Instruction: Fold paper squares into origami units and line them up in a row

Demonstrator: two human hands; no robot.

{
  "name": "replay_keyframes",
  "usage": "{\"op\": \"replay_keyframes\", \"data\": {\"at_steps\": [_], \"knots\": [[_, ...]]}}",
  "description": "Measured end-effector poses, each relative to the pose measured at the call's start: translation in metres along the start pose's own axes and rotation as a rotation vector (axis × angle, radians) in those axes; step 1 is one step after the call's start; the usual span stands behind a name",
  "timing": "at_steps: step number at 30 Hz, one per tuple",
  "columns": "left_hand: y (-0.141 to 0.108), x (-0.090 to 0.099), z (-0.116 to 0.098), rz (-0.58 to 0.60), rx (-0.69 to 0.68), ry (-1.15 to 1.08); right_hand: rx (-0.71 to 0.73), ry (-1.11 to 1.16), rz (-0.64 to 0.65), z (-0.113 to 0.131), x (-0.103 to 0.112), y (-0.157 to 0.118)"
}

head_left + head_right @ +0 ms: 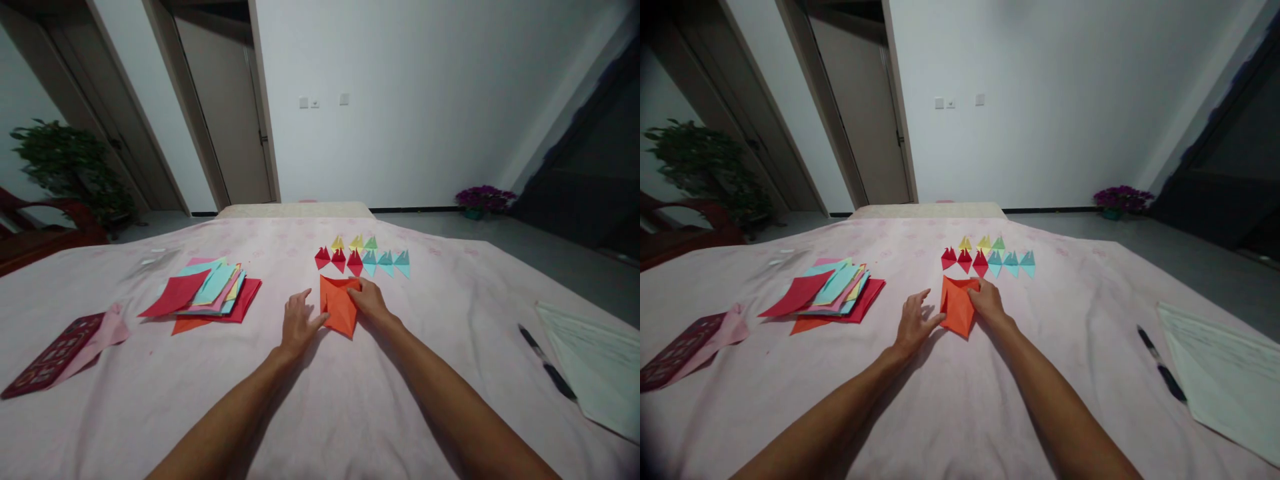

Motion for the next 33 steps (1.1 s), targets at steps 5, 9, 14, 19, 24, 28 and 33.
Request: {"op": "replay_keyframes", "data": {"at_steps": [5,9,14,19,24,28,33], "knots": [[0.022,-0.001,0.005,0.121,0.154,-0.07,0.015,-0.02,-0.075,-0.014,0.006,-0.012],[0.037,0.004,0.015,0.112,0.227,-0.086,0.065,-0.133,-0.1,-0.007,0.027,-0.03],[0.053,0.008,0.029,0.144,0.352,-0.318,0.773,-0.399,0.187,0.039,0.037,-0.045],[0.068,0.004,0.043,0.228,0.461,-0.474,0.895,-0.347,0.507,0.051,0.015,-0.034],[0.071,0.015,0.054,0.254,0.465,-0.53,0.913,-0.288,0.474,0.043,-0.003,-0.016],[0.063,0.038,0.058,0.204,0.065,-0.255,0.886,-0.201,0.429,0.035,-0.011,-0.013],[0.056,0.047,0.06,0.297,-0.205,0.09,0.775,-0.062,0.381,0.037,-0.011,-0.007]]}}
Point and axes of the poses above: each hand's wrist, its own y-axis towards the middle knuckle, its own x-axis out of the back of the hand, z = x × y, the point moved 1 cm from there along y, towards the middle knuckle, and after that the axes turned 10 degrees about x, right-handed, at the moved point
